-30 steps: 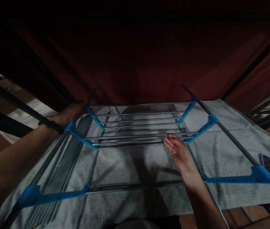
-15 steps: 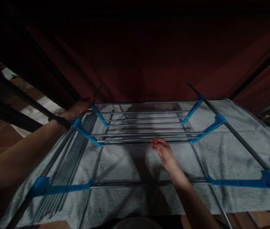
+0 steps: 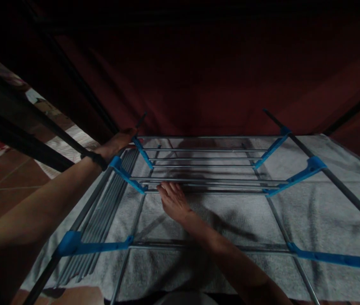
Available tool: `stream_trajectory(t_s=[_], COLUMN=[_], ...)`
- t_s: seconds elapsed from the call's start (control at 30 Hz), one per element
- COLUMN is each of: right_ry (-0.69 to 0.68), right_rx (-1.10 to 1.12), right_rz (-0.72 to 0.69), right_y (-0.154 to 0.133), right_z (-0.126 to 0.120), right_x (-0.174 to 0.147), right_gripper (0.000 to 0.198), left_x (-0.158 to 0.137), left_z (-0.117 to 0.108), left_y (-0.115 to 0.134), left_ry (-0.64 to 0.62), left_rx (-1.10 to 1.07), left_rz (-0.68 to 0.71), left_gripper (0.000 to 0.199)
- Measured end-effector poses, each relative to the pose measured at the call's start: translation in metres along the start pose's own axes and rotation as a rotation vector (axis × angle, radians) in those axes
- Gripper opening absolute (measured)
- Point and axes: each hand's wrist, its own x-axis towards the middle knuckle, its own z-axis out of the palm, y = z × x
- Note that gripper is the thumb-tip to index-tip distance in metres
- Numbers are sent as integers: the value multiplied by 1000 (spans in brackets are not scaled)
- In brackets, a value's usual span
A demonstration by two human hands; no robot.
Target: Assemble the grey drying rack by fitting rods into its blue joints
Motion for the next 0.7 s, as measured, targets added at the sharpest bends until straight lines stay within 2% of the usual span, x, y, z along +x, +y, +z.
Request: stream_trajectory(t_s=[0.1,0.23,0.4,0.7], right_ry=[-15,-90,-195,-224], right_rx=[-40,-90,-117,-87], right_rz=[1,57,98,98], right_y=[3,6,6,7], right_z=[10,19,15,6], right_x=[5,21,36,36], right_gripper=[54,53,52,48], left_x=[4,3,-1,0], left_z=[0,1,2,3], left_y=[-3,-2,1,0], left_ry=[7,7,12,19], left_rx=[2,-3,12,-10], left_rz=[2,1,-7,-14], left_gripper=[32,35,36,34])
